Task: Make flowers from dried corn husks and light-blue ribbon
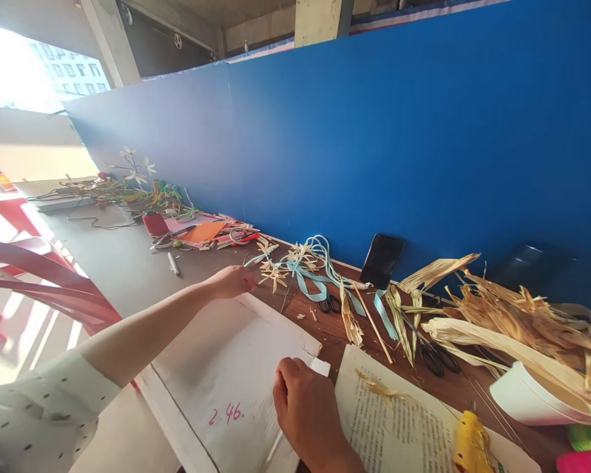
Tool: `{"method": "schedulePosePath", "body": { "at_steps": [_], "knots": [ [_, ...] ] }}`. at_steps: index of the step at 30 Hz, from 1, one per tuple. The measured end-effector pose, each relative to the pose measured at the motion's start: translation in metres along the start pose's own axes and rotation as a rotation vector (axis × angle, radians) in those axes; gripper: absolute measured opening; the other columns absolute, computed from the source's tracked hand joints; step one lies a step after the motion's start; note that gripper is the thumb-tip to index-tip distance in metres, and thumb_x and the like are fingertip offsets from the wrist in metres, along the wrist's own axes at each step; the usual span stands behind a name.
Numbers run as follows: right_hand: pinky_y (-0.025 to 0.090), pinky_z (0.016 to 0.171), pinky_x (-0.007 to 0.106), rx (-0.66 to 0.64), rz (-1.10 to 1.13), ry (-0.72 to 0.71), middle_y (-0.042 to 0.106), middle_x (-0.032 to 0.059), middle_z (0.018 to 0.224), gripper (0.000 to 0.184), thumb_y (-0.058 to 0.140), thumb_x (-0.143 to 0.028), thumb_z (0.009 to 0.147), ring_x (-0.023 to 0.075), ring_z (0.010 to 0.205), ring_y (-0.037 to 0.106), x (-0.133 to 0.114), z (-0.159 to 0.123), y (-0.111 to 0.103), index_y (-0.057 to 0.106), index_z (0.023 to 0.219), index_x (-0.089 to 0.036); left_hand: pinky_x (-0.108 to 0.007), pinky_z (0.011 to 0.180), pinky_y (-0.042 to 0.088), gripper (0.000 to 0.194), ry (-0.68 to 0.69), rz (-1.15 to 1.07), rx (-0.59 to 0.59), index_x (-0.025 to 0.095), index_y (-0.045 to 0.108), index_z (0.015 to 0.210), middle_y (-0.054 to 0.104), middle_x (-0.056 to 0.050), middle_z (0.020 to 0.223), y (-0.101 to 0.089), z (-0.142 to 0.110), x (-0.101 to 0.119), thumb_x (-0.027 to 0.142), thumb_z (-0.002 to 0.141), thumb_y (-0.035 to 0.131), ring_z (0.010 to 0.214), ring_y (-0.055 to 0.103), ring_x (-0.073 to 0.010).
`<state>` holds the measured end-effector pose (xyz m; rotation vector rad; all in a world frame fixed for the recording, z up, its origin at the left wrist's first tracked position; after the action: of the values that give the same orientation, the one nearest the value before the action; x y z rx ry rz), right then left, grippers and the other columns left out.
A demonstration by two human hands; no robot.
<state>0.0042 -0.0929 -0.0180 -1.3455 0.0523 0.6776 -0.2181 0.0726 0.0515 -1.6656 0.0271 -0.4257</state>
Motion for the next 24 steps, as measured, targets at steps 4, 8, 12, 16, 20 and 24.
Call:
{"method": "schedulePosePath", "body": {
  "at_steps": [4,8,12,16,20,24],
  "knots": [
    [0.030,0.055,0.025,0.006,-0.002,0.007,0.058,-0.0020,0.072,0.018,0.040,-0.022,0.091,0.0129,0.060,0.054,0.000,0.000,0.000,0.054,0.079,-0.022,-0.030,0.072,0.046,0.026,-0.018,0.005,0.062,0.023,0.070,0.092,0.068,-0.006,0.093,0.017,0.014,0.030,0.027,0.077,0.049,0.087,0.061,-0.0215],
    [0.031,0.055,0.025,-0.008,0.000,0.027,0.060,-0.0022,0.073,0.016,0.042,-0.021,0.090,0.0131,0.060,0.055,0.000,0.000,-0.001,0.054,0.080,-0.023,-0.028,0.071,0.046,0.028,0.017,0.010,0.053,0.025,0.069,0.095,0.068,-0.006,0.095,0.039,0.016,0.060,0.025,0.079,0.047,0.089,0.061,-0.0211],
    [0.033,0.057,0.024,-0.005,0.007,0.043,0.060,-0.0014,0.073,0.016,0.043,-0.020,0.089,0.0140,0.063,0.058,-0.001,0.002,-0.003,0.056,0.080,-0.023,-0.029,0.077,0.047,0.029,0.057,0.071,0.052,0.024,0.064,0.103,0.065,-0.009,0.105,0.055,0.020,0.077,0.027,0.082,0.044,0.097,0.061,-0.0223],
    [0.034,0.057,0.025,-0.014,0.007,0.049,0.061,-0.0014,0.074,0.017,0.042,-0.020,0.089,0.0143,0.064,0.059,-0.002,0.003,-0.003,0.056,0.080,-0.023,-0.032,0.081,0.048,0.035,0.036,0.053,0.048,0.021,0.058,0.114,0.062,-0.012,0.112,0.067,0.028,0.081,0.026,0.081,0.047,0.100,0.060,-0.0244],
    [0.034,0.059,0.025,-0.024,0.014,0.052,0.062,-0.0012,0.076,0.018,0.041,-0.021,0.090,0.0147,0.067,0.060,-0.001,0.003,-0.003,0.056,0.081,-0.023,-0.031,0.081,0.047,0.042,0.014,0.010,0.069,0.023,0.053,0.121,0.061,-0.011,0.112,0.072,0.031,0.083,0.027,0.079,0.050,0.101,0.060,-0.0241],
    [0.034,0.060,0.025,-0.025,0.012,0.050,0.062,-0.0010,0.077,0.017,0.041,-0.022,0.090,0.0152,0.068,0.061,-0.001,0.002,-0.003,0.056,0.081,-0.023,-0.030,0.074,0.048,0.039,0.012,0.022,0.082,0.022,0.056,0.115,0.061,-0.010,0.109,0.069,0.023,0.087,0.033,0.079,0.052,0.093,0.062,-0.0239]
  ]
}}
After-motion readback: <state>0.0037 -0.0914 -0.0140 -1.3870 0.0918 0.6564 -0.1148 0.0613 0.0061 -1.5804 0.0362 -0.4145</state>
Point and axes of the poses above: each hand's wrist, its own z-axis towards the middle knuckle, its own y-axis out of the palm, x = y × z, the point moved 1 cm from there along z, towards the middle knuckle
